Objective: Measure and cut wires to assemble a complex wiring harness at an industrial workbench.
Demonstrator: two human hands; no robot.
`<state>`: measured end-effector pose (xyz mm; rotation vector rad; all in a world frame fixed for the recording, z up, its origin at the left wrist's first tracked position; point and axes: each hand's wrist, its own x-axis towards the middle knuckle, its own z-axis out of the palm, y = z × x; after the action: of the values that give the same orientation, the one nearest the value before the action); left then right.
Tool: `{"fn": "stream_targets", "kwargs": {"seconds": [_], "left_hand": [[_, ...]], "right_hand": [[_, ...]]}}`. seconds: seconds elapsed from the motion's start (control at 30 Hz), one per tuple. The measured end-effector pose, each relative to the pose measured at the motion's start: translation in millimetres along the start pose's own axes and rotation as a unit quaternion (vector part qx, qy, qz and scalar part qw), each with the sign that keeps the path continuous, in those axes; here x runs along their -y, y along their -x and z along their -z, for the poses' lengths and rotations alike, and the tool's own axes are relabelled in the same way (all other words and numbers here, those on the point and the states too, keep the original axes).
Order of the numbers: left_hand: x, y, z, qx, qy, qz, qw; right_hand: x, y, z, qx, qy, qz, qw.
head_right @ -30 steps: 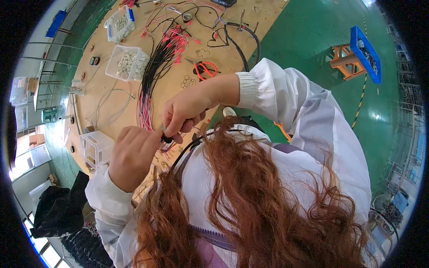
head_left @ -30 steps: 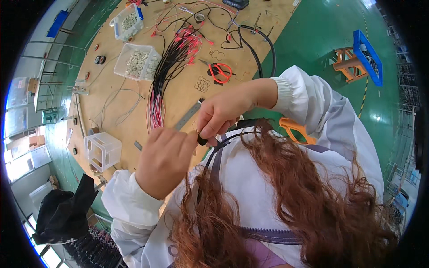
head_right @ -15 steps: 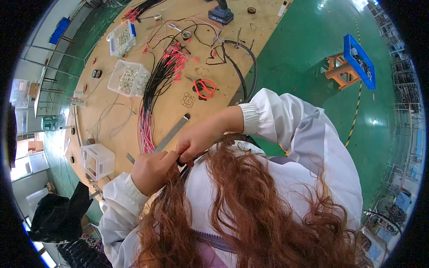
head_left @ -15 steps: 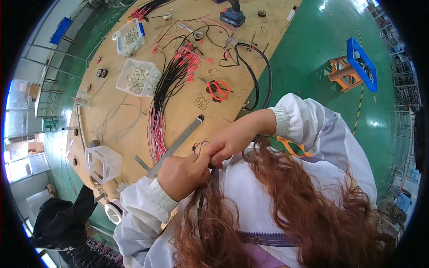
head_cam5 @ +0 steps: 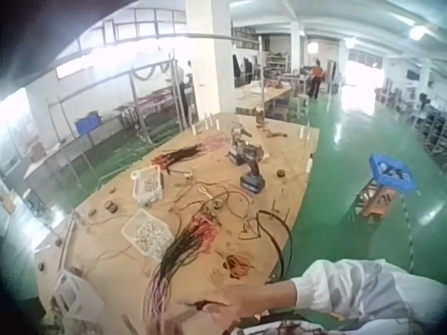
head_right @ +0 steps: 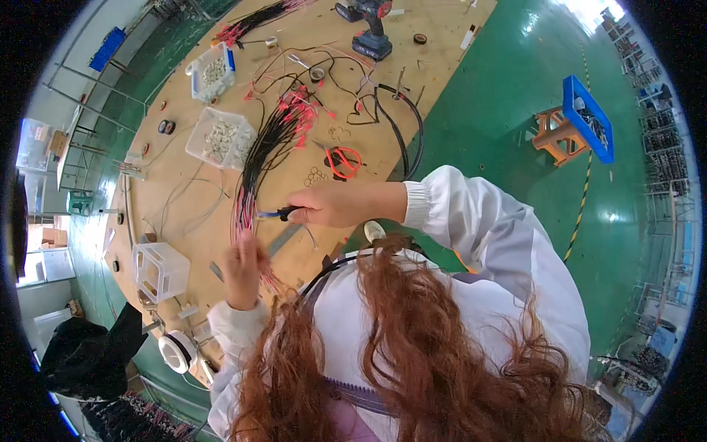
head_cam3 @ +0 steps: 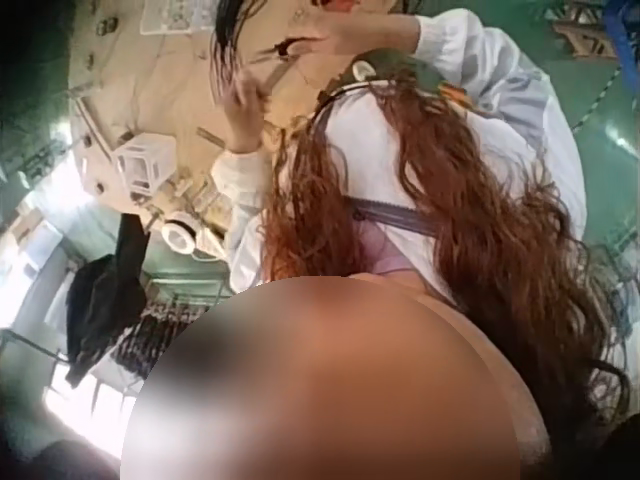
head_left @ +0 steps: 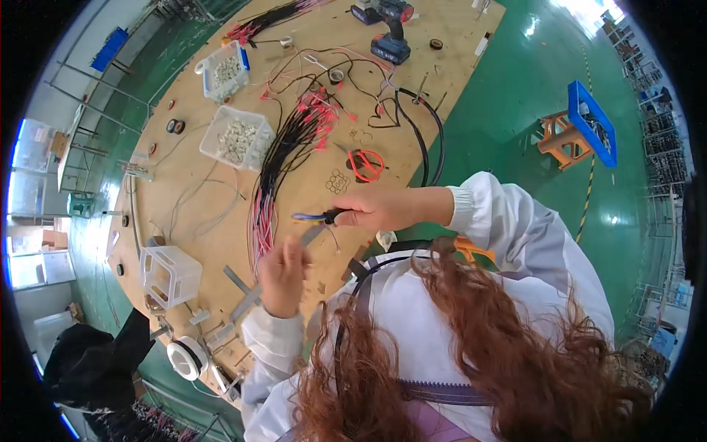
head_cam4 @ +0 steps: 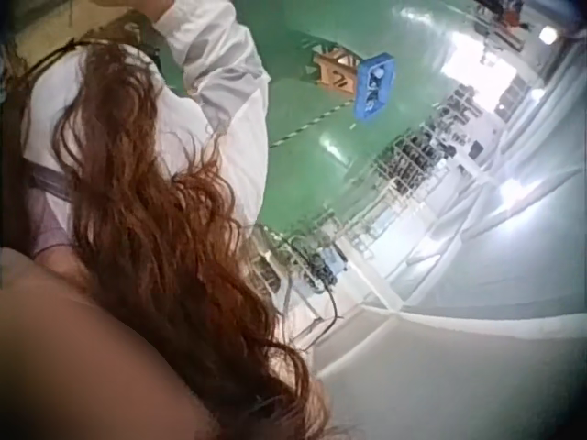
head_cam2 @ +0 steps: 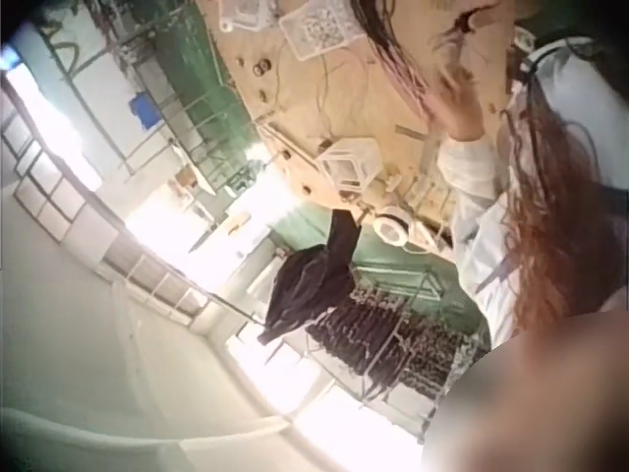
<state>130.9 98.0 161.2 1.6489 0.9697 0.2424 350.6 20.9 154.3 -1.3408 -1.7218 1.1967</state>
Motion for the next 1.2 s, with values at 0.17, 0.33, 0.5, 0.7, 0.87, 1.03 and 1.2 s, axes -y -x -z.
{"fn": "stream_targets", "kwargs": {"seconds": [0.17,0.33,0.5,0.7,0.87,1.03,1.2], "left_hand": [[11.8,-10.2,-34.1,0.049,0.666,0.023,0.744],[1.0,-24.5,-40.7,-0.036,0.715,-0.119,0.688],[-1.6,-26.7,-46.9,0.056,0.626,-0.218,0.746],[19.5,-54.5,-120.1,0.021,0.547,-0.111,0.83],[31.6,-66.4,-117.9,0.033,0.324,-0.222,0.919],[19.7,-62.0,-101.4,-0.01,0.01,-0.309,0.951],[-12.0,-59.4,-83.9,0.061,-0.114,-0.348,0.929]], "right_hand": [[21.3,-6.7,-17.7,-0.02,0.043,-0.007,0.999],[7.5,-17.0,-30.5,-0.164,0.311,0.175,0.92],[19.1,-16.5,-20.1,-0.093,0.4,0.094,0.907],[12.5,-12.7,-5.7,-0.218,0.29,0.034,0.931],[13.2,4.7,-8.2,-0.298,0.178,-0.012,0.938],[21.2,30.0,23.3,-0.039,-0.107,-0.273,0.955],[36.4,49.6,31.4,-0.032,-0.343,-0.247,0.906]]}}
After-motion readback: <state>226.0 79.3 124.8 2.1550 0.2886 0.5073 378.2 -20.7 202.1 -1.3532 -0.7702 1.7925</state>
